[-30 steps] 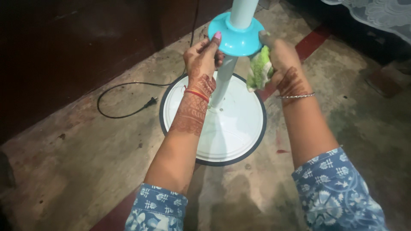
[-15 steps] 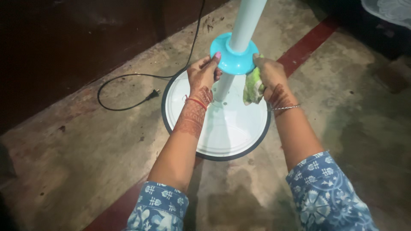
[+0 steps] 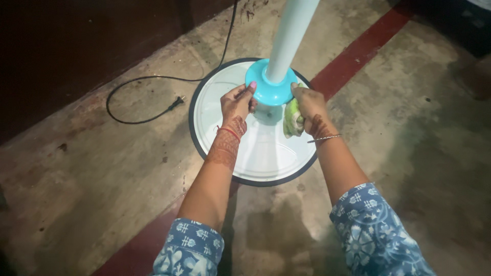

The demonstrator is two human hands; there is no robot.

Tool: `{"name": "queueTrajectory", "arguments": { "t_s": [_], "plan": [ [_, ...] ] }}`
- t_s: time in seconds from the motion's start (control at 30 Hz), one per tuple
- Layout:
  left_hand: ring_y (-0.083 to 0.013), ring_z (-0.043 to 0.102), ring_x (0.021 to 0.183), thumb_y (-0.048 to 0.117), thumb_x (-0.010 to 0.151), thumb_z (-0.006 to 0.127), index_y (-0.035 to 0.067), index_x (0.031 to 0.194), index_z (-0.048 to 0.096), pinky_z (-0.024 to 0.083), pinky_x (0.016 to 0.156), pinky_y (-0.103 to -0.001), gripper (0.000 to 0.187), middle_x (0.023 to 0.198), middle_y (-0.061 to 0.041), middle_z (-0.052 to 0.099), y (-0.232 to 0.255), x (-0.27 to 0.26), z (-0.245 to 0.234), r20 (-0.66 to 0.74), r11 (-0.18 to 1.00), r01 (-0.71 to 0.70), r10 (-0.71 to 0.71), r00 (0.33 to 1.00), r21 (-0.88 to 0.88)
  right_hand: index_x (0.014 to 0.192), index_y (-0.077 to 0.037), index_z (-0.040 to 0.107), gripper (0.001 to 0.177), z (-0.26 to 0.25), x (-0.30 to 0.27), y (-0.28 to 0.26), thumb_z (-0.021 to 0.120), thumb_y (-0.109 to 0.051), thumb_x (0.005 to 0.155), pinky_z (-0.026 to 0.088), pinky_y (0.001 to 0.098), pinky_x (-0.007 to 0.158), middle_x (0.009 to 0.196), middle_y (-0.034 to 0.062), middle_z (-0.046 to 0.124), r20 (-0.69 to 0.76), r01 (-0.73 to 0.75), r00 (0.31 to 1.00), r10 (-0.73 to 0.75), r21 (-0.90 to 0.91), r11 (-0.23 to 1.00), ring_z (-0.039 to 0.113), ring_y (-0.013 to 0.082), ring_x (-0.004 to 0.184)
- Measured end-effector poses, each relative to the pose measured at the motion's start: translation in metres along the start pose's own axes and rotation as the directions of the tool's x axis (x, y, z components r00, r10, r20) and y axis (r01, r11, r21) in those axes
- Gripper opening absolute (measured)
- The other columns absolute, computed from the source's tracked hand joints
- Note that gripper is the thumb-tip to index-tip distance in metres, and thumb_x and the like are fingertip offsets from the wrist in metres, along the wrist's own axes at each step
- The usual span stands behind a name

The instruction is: The person wipes the base, stand, motor housing, and front grill of a standing fan using a green cloth. They then wipe the top surface of a television set with the same cloth.

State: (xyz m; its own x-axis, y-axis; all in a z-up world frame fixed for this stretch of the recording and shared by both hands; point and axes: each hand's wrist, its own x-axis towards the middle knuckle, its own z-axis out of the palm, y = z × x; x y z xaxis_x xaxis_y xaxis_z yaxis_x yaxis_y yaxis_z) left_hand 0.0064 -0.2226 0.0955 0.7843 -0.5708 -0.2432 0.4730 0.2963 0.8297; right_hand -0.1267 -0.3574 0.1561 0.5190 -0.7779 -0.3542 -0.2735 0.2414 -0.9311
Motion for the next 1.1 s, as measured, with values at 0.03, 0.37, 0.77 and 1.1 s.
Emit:
{"name": "queueTrajectory", "arguments": {
  "t_s": [0.03, 0.37, 0.77, 1.1],
  "plan": [
    [-0.0082, 0.052, 0.052, 0.019, 0.090, 0.079, -0.007, 0.106, 0.075, 0.042, 0.047, -0.023, 0.030, 0.065, -0.001, 0.061, -0.006, 0.001, -0.004, 0.002, 1.000, 0.001, -0.001, 1.000, 0.002, 0.095, 0.003, 0.073, 0.034, 0.000, 0.001, 0.006, 0.068, -0.030, 0.097, 0.050, 0.0363, 0.056, 0.078, 0.0101, 0.069, -0.008, -0.025, 1.000, 0.025, -0.015, 1.000, 0.061, 0.0192, 0.061],
    [-0.0084, 0.057, 0.055, 0.021, 0.087, 0.082, -0.005, 0.109, 0.074, 0.047, 0.050, -0.023, 0.036, 0.069, -0.003, 0.066, -0.065, 0.011, -0.036, -0.097, 0.988, 0.154, -0.151, 0.984, 0.029, 0.088, 0.003, 0.068, 0.028, 0.000, 0.026, 0.062, 0.073, -0.024, 0.095, 0.052, 0.0342, 0.061, 0.083, 0.0060, 0.067, -0.012, -0.139, 0.990, 0.139, 0.032, 0.990, 0.061, 0.0152, 0.067],
    [-0.0113, 0.062, 0.051, 0.022, 0.082, 0.086, -0.006, 0.098, 0.073, 0.054, 0.047, -0.024, 0.035, 0.067, -0.006, 0.068, -0.074, 0.002, -0.041, -0.214, 0.972, 0.208, -0.181, 0.960, 0.111, 0.089, 0.003, 0.078, 0.048, -0.009, 0.027, 0.061, 0.083, -0.044, 0.083, 0.052, 0.0316, 0.065, 0.076, 0.0068, 0.070, -0.061, -0.037, 0.998, 0.005, -0.538, 0.842, 0.063, 0.0148, 0.068],
    [-0.0140, 0.068, 0.046, 0.020, 0.077, 0.089, -0.005, 0.079, 0.069, 0.058, 0.040, -0.026, 0.033, 0.063, -0.012, 0.070, -0.065, -0.008, -0.046, -0.306, 0.940, 0.157, -0.060, 0.950, 0.303, 0.089, -0.012, 0.082, 0.042, -0.001, -0.013, 0.047, 0.085, -0.050, 0.073, 0.057, 0.0440, 0.082, 0.115, 0.0150, 0.070, -0.137, -0.006, 0.964, -0.229, -0.869, 0.495, 0.072, 0.0333, 0.094]
  ]
}}
